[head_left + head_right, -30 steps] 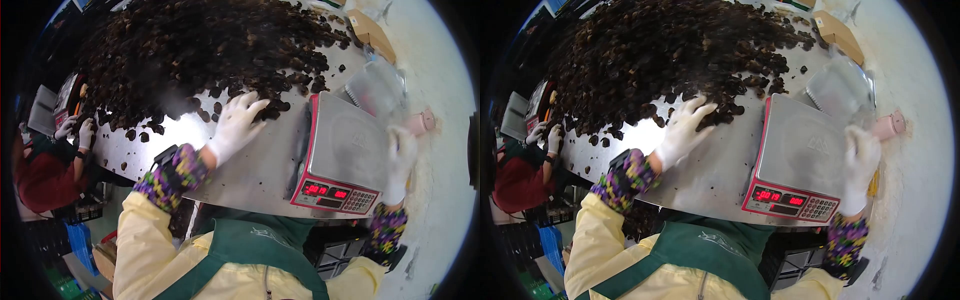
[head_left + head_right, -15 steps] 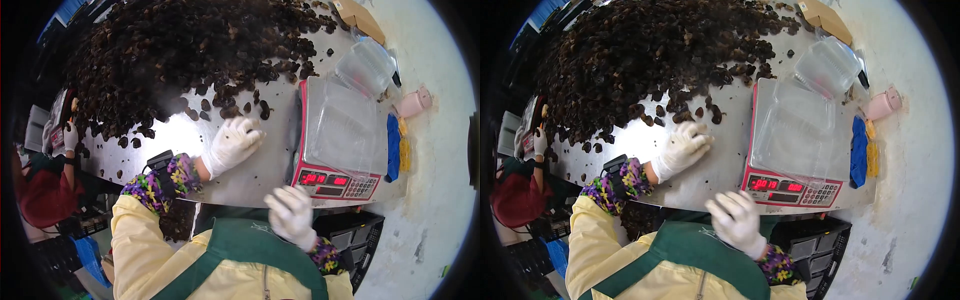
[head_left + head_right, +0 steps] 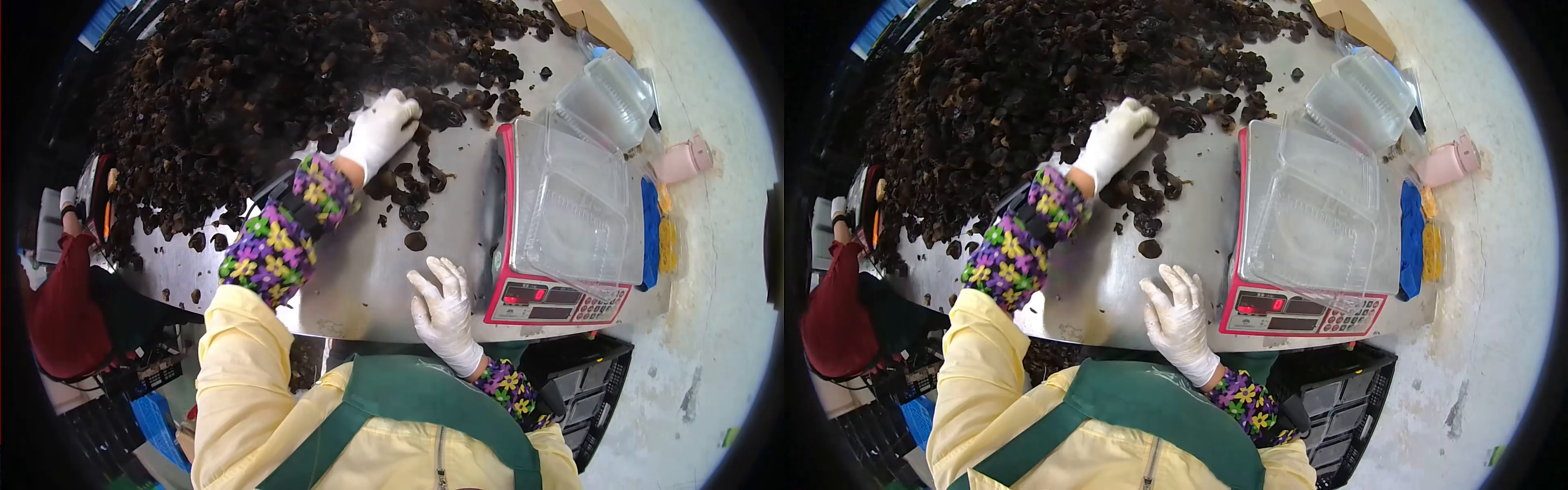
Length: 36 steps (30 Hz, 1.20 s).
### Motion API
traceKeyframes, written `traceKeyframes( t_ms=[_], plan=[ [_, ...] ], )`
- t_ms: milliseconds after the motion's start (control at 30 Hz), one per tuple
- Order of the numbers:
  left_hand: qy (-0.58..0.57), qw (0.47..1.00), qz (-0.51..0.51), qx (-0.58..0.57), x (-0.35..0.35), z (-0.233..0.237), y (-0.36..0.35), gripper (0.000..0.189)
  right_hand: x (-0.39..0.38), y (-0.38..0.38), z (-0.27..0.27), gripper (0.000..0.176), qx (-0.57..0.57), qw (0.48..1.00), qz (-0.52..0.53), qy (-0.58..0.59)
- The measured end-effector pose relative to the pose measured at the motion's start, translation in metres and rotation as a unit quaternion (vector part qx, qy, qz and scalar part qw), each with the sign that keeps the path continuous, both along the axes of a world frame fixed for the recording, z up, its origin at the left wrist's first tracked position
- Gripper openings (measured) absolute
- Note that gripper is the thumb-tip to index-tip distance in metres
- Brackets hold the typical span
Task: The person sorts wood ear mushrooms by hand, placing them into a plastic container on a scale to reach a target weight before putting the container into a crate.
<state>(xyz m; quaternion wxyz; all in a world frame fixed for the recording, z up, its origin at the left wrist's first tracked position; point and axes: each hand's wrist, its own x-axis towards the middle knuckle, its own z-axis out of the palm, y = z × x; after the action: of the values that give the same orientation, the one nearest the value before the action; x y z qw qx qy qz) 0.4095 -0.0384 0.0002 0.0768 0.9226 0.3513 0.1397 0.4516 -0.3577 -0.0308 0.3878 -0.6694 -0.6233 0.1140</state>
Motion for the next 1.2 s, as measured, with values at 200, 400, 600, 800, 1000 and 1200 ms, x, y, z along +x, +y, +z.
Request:
traceKeyframes(
  t_ms=[200, 400, 600, 800, 1000, 1200],
  plan=[
    [-0.049, 0.991, -0.080, 0.096, -0.077, 0.006, -0.093, 0.006, -0.001, 0.002, 0.003, 0.040, -0.018, 1.000, 0.009, -0.003],
    [-0.082, 0.994, -0.071, -0.014, -0.118, 0.037, -0.109, 0.038, -0.001, 0.003, 0.001, 0.038, -0.008, 1.000, 0.006, -0.007],
    [-0.133, 0.991, 0.019, -0.003, -0.034, 0.026, -0.022, 0.047, -0.001, 0.004, 0.001, 0.037, -0.003, 1.000, -0.004, -0.003],
    [-0.081, 0.994, -0.049, -0.060, 0.012, 0.007, 0.001, 0.035, -0.001, 0.003, -0.001, 0.035, 0.001, 1.000, -0.008, 0.004],
    [-0.052, 0.992, -0.104, -0.049, -0.066, 0.023, -0.082, 0.029, 0.000, 0.003, -0.002, 0.034, 0.007, 1.000, 0.005, 0.013],
    [-0.021, 0.997, -0.068, -0.005, -0.116, 0.058, -0.117, 0.048, 0.001, 0.004, 0.000, 0.033, 0.008, 1.000, 0.011, 0.015]
  ],
)
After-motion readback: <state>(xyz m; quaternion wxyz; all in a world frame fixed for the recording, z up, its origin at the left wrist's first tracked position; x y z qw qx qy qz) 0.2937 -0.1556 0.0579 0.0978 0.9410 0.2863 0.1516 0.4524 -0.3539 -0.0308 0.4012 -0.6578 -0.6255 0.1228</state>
